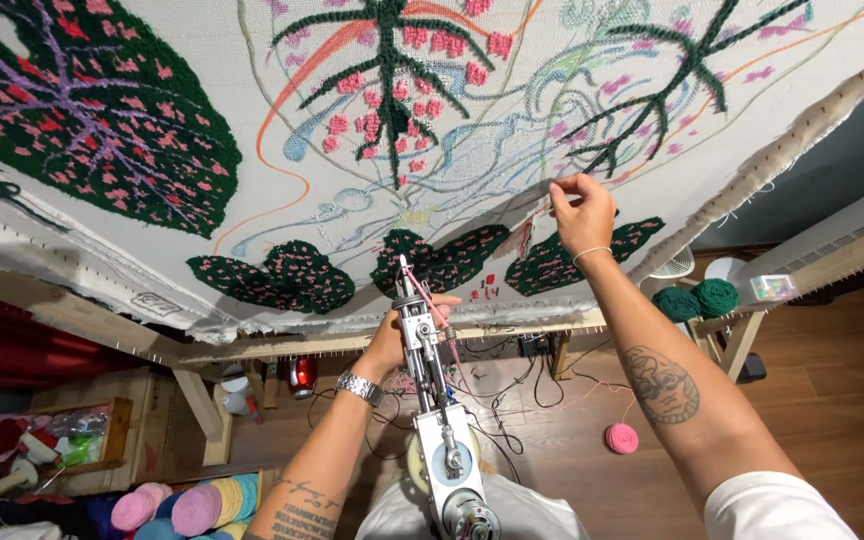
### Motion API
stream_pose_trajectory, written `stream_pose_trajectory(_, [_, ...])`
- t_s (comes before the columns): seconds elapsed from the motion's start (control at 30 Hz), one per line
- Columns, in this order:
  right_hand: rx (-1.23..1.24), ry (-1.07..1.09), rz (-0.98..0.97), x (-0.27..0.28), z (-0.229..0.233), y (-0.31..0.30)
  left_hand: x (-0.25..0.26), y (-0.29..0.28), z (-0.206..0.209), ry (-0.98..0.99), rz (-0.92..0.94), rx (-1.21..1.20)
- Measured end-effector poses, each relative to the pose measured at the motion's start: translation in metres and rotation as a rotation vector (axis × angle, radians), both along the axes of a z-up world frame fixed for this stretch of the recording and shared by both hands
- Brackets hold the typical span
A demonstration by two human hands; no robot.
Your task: Using a tufting gun to apply pink yarn to a leaf pattern on a rug canvas.
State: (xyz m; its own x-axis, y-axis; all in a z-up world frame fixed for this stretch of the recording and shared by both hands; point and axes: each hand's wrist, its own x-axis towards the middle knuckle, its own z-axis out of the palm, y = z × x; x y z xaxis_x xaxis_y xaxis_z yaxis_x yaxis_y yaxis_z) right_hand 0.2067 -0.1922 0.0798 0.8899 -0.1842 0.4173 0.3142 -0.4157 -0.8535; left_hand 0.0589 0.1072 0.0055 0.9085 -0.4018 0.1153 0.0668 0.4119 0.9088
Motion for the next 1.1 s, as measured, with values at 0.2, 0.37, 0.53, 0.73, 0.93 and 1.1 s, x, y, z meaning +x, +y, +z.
stream_pose_trajectory(0.2, [-0.027,-0.045,-0.021,0.004,-0.004,0.001,0.007,0.003,-0.017,-0.171,0.022,0.134])
stream_pose_trajectory(0.37, [-0.287,-0.171,-0.047,0.009,-0.024,-0.003,0.007,0.004,-0.013,0.152,0.001,-0.012])
stream_pose_trajectory(0.53, [-0.153,0.397,0.305,-0.017,-0.06,0.017,0.011,0.009,0.002,-0.303,0.019,0.144])
stream_pose_trajectory(0.73, [-0.072,0.548,0.987,-0.093,-0.028,0.072,0.01,0.007,-0.002,-0.182,-0.025,0.064])
stream_pose_trajectory(0.93, [0.249,0.658,0.99,-0.091,-0.071,0.063,0.004,-0.002,0.026,0.005,-0.105,-0.089])
stream_pose_trajectory(1.1, [0.26,0.776,0.844,-0.097,-0.107,0.019,0.012,0.005,0.005,0.069,-0.006,0.037])
